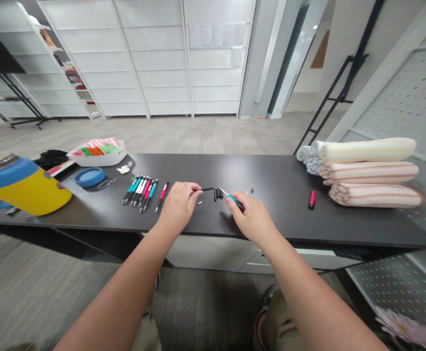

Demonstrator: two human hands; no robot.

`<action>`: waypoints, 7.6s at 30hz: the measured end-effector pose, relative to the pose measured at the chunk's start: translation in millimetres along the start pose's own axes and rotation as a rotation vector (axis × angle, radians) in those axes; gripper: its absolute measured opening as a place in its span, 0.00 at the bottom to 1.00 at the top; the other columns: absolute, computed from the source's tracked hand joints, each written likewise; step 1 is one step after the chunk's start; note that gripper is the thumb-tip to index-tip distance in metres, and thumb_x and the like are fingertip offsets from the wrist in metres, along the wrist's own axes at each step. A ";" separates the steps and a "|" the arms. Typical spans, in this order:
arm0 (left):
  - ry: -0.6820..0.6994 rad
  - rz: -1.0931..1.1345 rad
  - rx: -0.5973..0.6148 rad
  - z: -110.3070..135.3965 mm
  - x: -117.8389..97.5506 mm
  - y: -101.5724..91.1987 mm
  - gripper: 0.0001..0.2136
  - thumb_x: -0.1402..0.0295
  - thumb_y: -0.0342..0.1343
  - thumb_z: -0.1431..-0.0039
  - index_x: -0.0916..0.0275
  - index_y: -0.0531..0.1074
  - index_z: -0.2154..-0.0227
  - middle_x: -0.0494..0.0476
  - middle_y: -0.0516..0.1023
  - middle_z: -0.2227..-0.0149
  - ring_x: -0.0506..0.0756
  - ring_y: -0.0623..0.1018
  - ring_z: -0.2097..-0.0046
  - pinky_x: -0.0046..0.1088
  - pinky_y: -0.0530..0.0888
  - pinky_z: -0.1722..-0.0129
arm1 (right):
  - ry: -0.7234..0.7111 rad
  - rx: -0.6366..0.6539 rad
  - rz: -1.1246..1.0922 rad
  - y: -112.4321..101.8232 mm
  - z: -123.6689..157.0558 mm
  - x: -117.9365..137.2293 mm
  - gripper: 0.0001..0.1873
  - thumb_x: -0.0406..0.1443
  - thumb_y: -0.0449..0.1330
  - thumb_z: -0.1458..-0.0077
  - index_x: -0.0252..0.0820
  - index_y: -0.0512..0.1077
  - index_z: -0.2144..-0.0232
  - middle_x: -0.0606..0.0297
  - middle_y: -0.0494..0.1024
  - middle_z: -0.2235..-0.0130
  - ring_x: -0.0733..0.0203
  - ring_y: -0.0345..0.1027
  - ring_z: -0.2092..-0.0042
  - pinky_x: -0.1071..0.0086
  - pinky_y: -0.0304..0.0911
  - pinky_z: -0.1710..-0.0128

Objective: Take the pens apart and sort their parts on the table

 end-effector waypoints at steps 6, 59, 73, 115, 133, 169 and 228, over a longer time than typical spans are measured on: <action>0.019 0.085 0.049 5.5 6.5 -1.7 0.08 0.63 0.53 0.28 0.59 0.75 0.57 0.58 0.81 0.59 0.58 0.77 0.55 0.37 0.74 0.52 | -0.113 0.032 0.106 5.9 1.0 5.7 0.14 0.44 0.54 0.29 0.47 0.78 0.57 0.63 0.84 0.60 0.55 0.76 0.62 0.65 0.61 0.62; -0.035 0.393 0.105 8.4 -0.5 3.7 0.06 0.63 0.62 0.34 0.57 0.79 0.59 0.55 0.82 0.59 0.55 0.80 0.57 0.32 0.75 0.55 | -0.171 0.094 0.102 11.6 7.7 10.5 0.05 0.40 0.59 0.31 0.47 0.72 0.57 0.64 0.81 0.58 0.57 0.74 0.58 0.67 0.62 0.59; -0.239 0.645 0.122 10.5 9.2 18.5 0.10 0.59 0.65 0.38 0.60 0.80 0.61 0.57 0.84 0.60 0.56 0.81 0.57 0.33 0.77 0.53 | -0.184 0.089 0.091 10.9 8.6 11.5 0.06 0.39 0.57 0.30 0.45 0.73 0.57 0.63 0.81 0.60 0.57 0.75 0.59 0.67 0.64 0.59; -0.328 0.758 0.217 9.1 8.4 24.7 0.13 0.58 0.67 0.42 0.61 0.81 0.62 0.57 0.85 0.63 0.55 0.82 0.61 0.31 0.77 0.58 | -0.200 0.095 0.129 12.4 9.5 14.5 0.12 0.41 0.52 0.28 0.46 0.74 0.59 0.62 0.81 0.60 0.56 0.75 0.58 0.66 0.64 0.59; -0.314 0.744 0.224 10.7 11.2 27.3 0.13 0.57 0.67 0.41 0.61 0.81 0.60 0.57 0.84 0.61 0.55 0.82 0.61 0.31 0.77 0.58 | -0.124 0.100 0.138 13.2 10.2 10.7 0.09 0.41 0.59 0.33 0.46 0.71 0.53 0.63 0.81 0.58 0.55 0.75 0.60 0.66 0.63 0.62; -0.281 0.743 0.237 12.1 11.9 30.6 0.12 0.58 0.67 0.40 0.61 0.81 0.60 0.57 0.84 0.61 0.55 0.82 0.59 0.31 0.76 0.57 | -0.176 0.132 0.181 14.2 10.0 14.9 0.13 0.41 0.51 0.27 0.46 0.73 0.59 0.63 0.81 0.60 0.57 0.74 0.59 0.67 0.61 0.61; -0.192 0.575 0.274 10.7 2.8 24.5 0.10 0.59 0.62 0.36 0.59 0.82 0.60 0.55 0.83 0.62 0.54 0.78 0.63 0.29 0.73 0.62 | -0.178 0.210 0.166 18.9 7.5 14.6 0.14 0.41 0.51 0.26 0.46 0.74 0.60 0.65 0.81 0.61 0.58 0.73 0.60 0.67 0.59 0.62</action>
Point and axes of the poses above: each hand's wrist, its own z-axis away from the middle knuckle, its own y-axis out of the palm, x = y × z, the point moved 6 cm from there along -z, towards the middle knuckle
